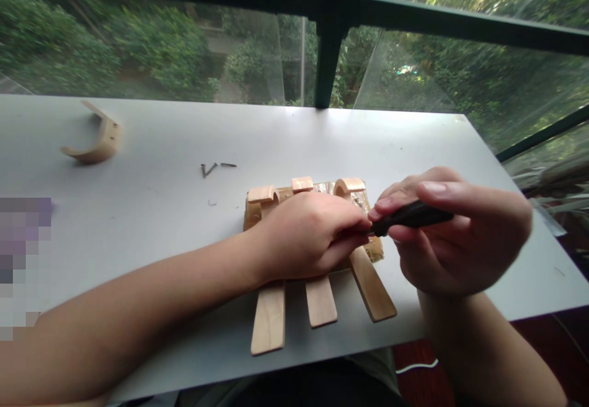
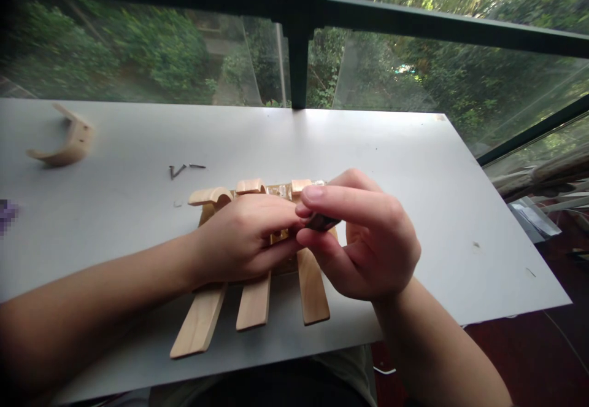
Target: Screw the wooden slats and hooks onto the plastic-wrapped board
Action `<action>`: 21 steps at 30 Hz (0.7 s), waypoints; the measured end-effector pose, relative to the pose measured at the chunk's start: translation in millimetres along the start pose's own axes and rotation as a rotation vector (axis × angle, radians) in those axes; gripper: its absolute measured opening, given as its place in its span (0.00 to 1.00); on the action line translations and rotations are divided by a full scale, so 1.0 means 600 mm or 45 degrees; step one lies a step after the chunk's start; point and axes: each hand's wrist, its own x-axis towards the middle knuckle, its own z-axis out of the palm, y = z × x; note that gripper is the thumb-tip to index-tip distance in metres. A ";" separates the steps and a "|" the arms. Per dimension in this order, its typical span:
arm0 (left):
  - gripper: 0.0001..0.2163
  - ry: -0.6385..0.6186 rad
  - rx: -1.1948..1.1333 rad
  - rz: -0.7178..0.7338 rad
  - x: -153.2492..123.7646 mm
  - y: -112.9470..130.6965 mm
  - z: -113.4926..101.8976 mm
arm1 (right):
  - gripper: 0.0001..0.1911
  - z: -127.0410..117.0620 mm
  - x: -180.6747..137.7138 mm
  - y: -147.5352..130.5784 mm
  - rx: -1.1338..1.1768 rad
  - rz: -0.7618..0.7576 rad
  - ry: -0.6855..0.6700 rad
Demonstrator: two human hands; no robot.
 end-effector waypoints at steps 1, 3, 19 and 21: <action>0.07 -0.003 0.004 0.006 0.000 0.000 0.000 | 0.26 -0.002 0.000 0.001 -0.041 -0.005 -0.003; 0.07 -0.004 0.010 0.031 0.000 0.000 0.001 | 0.28 -0.004 0.001 0.001 -0.106 -0.036 -0.021; 0.10 -0.029 -0.009 0.042 -0.003 -0.006 0.002 | 0.27 0.003 -0.002 0.001 -0.178 -0.079 0.095; 0.10 -0.028 0.010 0.038 -0.003 -0.004 0.002 | 0.26 0.003 -0.001 0.001 -0.163 -0.091 0.098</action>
